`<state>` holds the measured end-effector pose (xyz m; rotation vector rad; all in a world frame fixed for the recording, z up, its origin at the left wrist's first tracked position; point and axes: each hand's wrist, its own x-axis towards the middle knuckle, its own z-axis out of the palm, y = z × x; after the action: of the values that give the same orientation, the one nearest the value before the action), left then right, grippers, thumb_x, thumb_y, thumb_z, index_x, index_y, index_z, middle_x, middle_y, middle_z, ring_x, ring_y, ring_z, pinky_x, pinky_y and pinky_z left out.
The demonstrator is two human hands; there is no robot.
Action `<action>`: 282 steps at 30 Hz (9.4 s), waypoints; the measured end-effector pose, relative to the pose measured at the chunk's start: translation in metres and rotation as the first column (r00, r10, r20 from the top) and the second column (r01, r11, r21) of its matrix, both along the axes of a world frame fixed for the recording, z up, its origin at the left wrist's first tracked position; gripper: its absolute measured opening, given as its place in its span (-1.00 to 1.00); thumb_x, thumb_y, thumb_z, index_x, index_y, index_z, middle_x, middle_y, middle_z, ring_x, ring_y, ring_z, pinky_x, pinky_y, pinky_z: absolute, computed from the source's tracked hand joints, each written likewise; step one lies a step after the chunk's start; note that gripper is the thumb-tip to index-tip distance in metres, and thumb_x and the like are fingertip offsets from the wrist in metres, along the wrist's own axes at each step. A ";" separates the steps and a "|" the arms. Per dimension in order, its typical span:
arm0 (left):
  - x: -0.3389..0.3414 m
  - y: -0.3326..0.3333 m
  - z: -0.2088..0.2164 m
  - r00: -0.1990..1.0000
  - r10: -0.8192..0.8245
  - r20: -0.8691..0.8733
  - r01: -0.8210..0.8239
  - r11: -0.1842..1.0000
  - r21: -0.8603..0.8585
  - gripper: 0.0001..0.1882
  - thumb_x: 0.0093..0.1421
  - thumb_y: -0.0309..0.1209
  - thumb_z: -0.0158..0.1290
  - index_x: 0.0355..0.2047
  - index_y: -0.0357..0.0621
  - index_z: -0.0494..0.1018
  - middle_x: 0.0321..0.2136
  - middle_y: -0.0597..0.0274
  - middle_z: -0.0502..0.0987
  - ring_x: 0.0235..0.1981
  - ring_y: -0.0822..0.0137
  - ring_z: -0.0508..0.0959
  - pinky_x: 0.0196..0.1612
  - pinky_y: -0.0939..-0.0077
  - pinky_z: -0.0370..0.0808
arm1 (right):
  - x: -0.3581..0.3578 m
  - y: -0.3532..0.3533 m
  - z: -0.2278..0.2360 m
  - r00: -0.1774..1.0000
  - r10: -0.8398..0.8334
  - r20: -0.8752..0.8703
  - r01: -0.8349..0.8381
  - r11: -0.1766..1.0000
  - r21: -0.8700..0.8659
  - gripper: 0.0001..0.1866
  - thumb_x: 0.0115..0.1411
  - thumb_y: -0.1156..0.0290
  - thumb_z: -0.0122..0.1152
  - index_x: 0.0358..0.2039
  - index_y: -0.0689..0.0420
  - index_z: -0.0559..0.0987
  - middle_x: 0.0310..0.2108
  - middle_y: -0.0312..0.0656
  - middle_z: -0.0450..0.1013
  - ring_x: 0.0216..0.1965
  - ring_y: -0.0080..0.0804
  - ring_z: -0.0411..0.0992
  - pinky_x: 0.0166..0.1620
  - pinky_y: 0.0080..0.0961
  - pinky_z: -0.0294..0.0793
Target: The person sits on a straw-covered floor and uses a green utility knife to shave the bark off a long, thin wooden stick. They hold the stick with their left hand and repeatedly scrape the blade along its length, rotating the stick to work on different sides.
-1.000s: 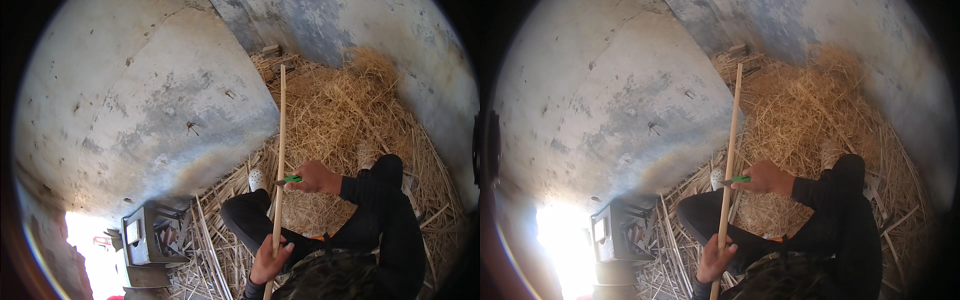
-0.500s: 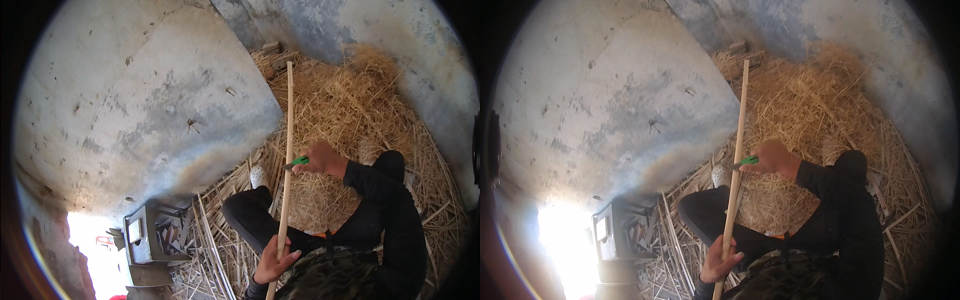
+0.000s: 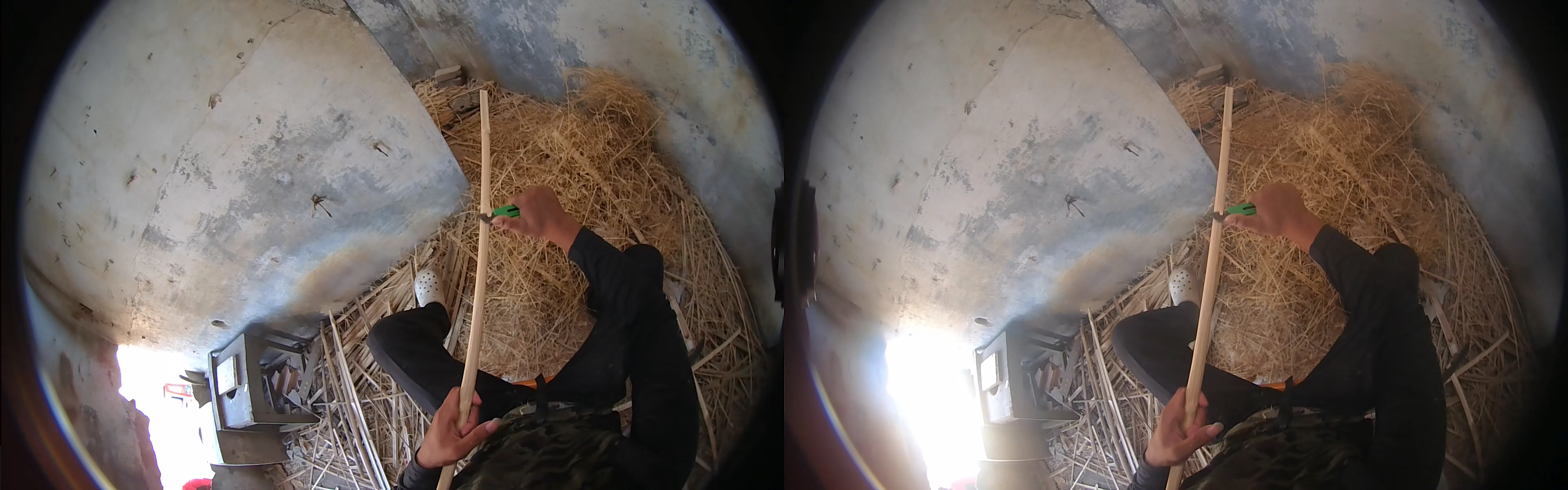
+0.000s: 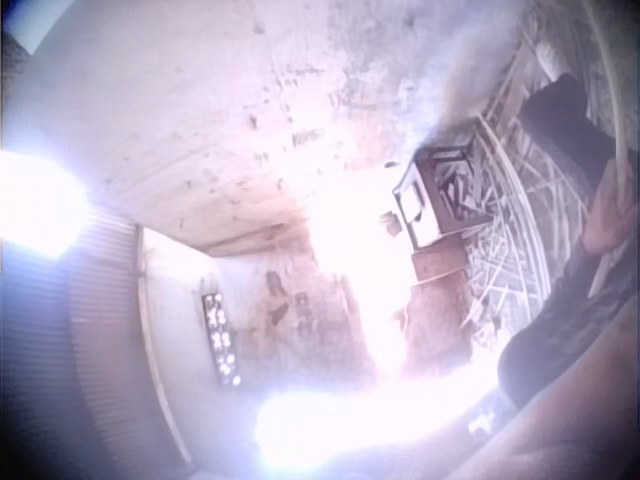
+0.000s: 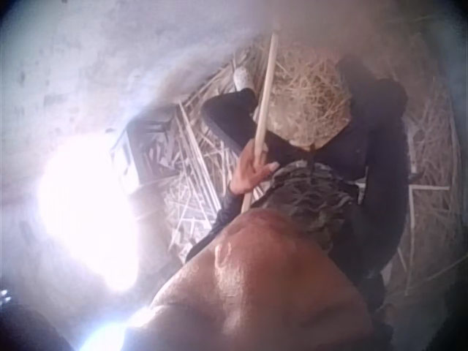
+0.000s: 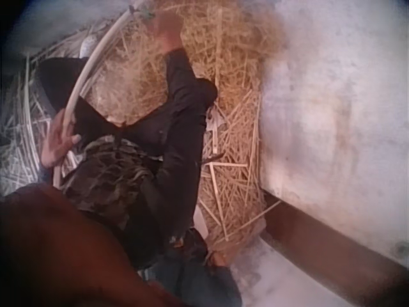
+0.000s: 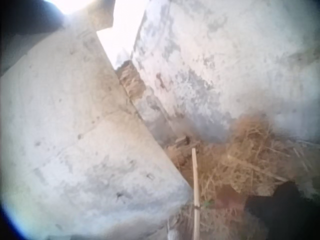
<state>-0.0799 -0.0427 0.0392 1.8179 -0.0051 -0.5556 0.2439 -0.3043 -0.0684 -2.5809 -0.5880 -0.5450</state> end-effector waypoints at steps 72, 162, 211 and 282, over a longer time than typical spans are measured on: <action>-0.003 -0.015 0.006 0.998 0.065 -0.026 -0.067 0.990 -0.122 -0.13 0.11 -0.40 0.19 0.31 -0.35 -0.05 -0.63 0.53 0.11 -0.58 0.66 0.14 -0.47 0.78 0.13 | 0.007 -0.009 0.000 0.925 -0.134 -0.356 0.204 0.964 0.168 -0.15 0.04 -0.58 -0.32 -0.85 0.02 0.26 -0.85 -0.45 -0.02 -0.83 -0.51 0.01 -0.73 -0.41 0.00; -0.016 0.003 -0.020 0.981 0.188 -0.046 -0.191 0.978 -0.089 -0.42 0.35 -0.27 -0.10 0.28 -0.28 0.06 -0.44 0.43 0.27 -0.50 0.63 0.24 -0.42 0.74 0.15 | -0.025 0.016 -0.004 0.911 0.097 -0.400 0.009 0.967 0.255 -0.13 0.03 -0.59 -0.31 -0.89 0.01 0.28 -0.89 -0.42 0.03 -0.83 -0.56 0.10 -0.76 -0.47 -0.01; 0.014 -0.003 -0.013 0.933 0.134 -0.335 -0.321 0.734 -0.599 -0.54 0.42 -0.24 -0.36 0.24 -0.19 0.07 -0.74 0.47 0.09 -0.85 0.58 0.03 -0.58 0.66 0.20 | -0.091 0.040 0.034 0.919 0.298 -0.258 -0.277 0.954 0.115 -0.12 -0.01 -0.58 -0.15 -0.87 0.08 0.38 -0.93 -0.35 0.05 -0.87 -0.48 0.10 -0.77 -0.40 0.02; 0.021 0.000 -0.008 0.964 0.215 -0.156 -0.246 0.944 -0.219 -0.58 0.40 -0.28 -0.24 0.18 -0.22 0.19 -0.70 0.45 0.21 -0.77 0.63 0.16 -0.69 0.73 0.10 | -0.081 0.049 0.011 0.931 0.290 -0.220 -0.286 0.957 0.051 -0.13 -0.04 -0.60 -0.16 -0.85 0.05 0.40 -0.92 -0.37 0.06 -0.88 -0.52 0.08 -0.78 -0.42 0.03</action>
<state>-0.0594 -0.0431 0.0307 1.5217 0.2205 -0.4833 0.1626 -0.2549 -0.0570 -2.4325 -0.8568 -0.1556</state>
